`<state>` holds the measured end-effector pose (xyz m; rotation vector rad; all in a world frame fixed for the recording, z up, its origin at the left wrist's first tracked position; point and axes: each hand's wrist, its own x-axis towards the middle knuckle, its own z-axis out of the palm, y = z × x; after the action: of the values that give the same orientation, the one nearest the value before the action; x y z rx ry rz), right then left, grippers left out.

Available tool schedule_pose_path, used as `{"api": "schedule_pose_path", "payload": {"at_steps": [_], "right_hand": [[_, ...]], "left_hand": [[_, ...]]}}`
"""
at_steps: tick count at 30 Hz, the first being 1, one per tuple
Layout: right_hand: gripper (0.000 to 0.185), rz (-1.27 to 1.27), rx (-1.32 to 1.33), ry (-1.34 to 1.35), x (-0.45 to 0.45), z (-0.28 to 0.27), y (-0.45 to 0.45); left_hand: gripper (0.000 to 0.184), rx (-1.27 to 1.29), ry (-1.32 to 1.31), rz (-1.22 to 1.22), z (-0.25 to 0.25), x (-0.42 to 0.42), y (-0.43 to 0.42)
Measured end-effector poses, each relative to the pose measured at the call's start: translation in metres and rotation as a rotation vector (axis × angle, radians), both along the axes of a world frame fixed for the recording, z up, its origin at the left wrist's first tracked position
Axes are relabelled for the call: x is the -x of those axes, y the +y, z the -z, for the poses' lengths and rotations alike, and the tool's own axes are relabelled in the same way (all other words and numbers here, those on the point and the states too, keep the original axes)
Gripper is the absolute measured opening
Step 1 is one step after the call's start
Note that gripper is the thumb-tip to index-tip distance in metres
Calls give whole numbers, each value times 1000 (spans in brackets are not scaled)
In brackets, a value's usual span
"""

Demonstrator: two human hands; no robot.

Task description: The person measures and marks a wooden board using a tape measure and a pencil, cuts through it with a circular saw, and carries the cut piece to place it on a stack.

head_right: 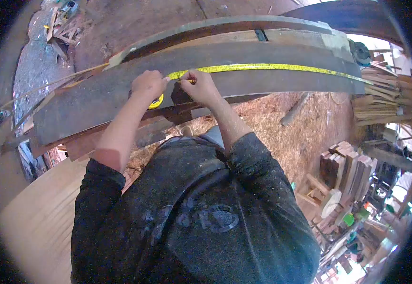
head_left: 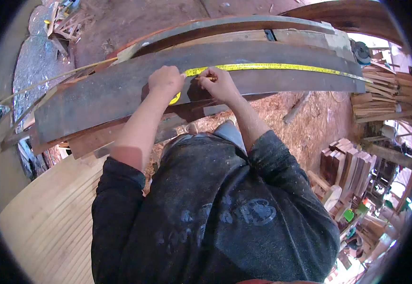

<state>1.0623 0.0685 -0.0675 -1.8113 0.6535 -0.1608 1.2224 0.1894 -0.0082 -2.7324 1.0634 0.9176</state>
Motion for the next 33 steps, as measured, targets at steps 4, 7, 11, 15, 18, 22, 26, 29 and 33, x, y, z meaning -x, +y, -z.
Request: {"api": "schedule_pose_path", "payload": {"at_steps": [4,7,11,15,18,22,26,29,33], "right_hand": [[19,16,63,-8,-12,11,5],[19,39,69,8,-14,11,6],[19,26,127,54,-17,6,6],[20,24,98,40,-18,6,6],[21,-78,106,80,-14,4,0],[21,-99,48,94,-18,13,-6],[22,-49,82,104,-26,16,-5],[24,-142,54,175,-22,10,-7],[24,-112,64,134,-21,17,-6]], "left_hand": [[41,35,-16,18,-2,1,2],[43,39,-9,19,-5,0,3],[47,44,29,38,0,-3,4],[47,34,45,25,-1,-4,2],[47,41,60,17,-2,-4,3],[47,45,54,28,-6,-6,3],[47,60,59,32,0,-6,5],[46,72,42,52,7,-7,5],[46,68,68,34,2,-8,3]]}}
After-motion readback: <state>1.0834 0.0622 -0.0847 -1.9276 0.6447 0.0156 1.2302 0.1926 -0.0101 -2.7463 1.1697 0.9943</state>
